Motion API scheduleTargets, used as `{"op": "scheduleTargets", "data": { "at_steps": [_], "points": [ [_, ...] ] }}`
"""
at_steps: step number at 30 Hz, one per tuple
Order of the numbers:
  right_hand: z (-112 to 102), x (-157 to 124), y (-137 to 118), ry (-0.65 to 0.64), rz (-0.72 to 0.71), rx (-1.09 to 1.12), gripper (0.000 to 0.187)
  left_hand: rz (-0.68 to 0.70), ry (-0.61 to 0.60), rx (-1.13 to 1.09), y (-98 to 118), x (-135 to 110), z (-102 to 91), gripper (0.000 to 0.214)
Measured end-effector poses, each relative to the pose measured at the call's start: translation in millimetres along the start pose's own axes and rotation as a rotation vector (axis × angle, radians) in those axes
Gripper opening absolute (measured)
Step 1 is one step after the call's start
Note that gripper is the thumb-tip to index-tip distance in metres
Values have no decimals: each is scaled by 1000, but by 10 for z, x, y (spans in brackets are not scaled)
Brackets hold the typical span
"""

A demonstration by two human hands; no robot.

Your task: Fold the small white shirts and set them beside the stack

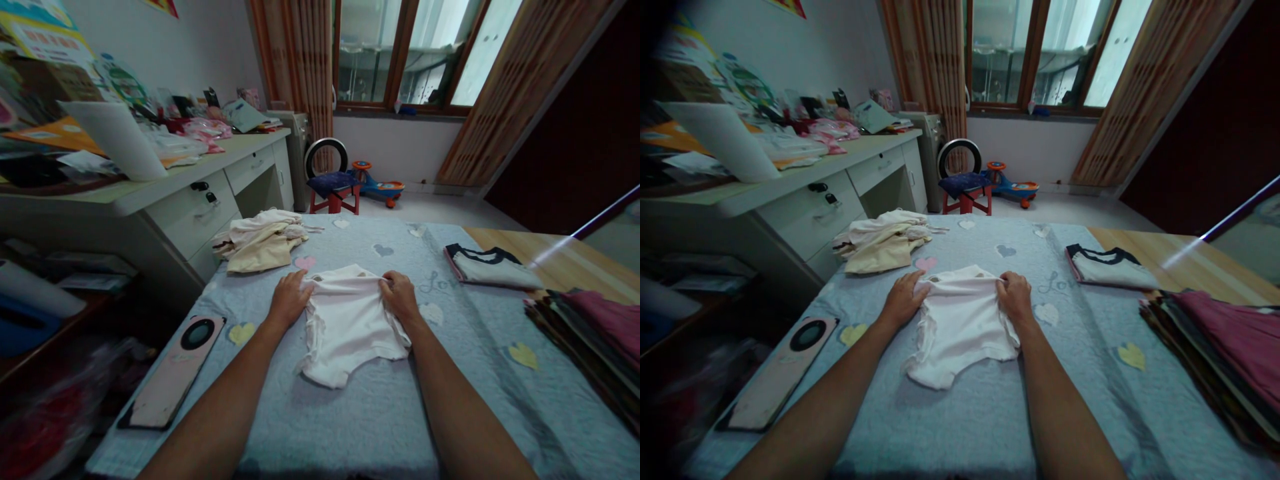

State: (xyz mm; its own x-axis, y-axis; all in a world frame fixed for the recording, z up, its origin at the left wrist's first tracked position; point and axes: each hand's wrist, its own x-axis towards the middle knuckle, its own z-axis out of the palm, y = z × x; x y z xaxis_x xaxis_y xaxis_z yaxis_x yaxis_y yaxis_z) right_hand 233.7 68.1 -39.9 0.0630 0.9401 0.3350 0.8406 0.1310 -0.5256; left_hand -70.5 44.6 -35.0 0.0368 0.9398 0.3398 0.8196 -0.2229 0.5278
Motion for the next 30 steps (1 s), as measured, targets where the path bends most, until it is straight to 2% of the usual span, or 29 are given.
{"op": "scheduleTargets", "data": {
  "at_steps": [3, 6, 12, 14, 16, 17, 20, 22, 24, 27, 30],
  "points": [
    [-12, 10, -3, 34, -20, 77, 24, -13, -43, -72, 61, -4, -72, 22],
    [-28, 23, 14, 92, -16, 102, 26, -85, -39, -206, 112, -12, -140, 28],
    [-40, 34, 75, 116, -27, 124, 31, -387, 156, -675, 1, 19, -105, 31],
    [-37, 33, 88, 103, -30, 126, 34, -471, 232, -728, -50, 32, -87, 30],
    [-35, 31, 97, 78, -30, 116, 37, -469, 326, -627, -64, 39, -97, 24],
    [-34, 30, 100, 61, -30, 104, 38, -417, 377, -528, -53, 39, -111, 21],
    [-30, 29, 107, -3, -22, 53, 42, -161, 452, -176, 46, 16, -159, 22],
    [-25, 28, 108, -47, -20, 33, 45, -35, 385, 4, 131, -20, -163, 28],
    [-20, 27, 104, -74, -28, 50, 47, 29, 249, 115, 194, -63, -134, 34],
    [-19, 20, 85, -78, -53, 165, 46, 63, 24, 201, 214, -107, -71, 44],
    [-28, 13, 52, -50, -52, 306, 42, 57, -105, 232, 191, -109, -44, 50]
  ]
}}
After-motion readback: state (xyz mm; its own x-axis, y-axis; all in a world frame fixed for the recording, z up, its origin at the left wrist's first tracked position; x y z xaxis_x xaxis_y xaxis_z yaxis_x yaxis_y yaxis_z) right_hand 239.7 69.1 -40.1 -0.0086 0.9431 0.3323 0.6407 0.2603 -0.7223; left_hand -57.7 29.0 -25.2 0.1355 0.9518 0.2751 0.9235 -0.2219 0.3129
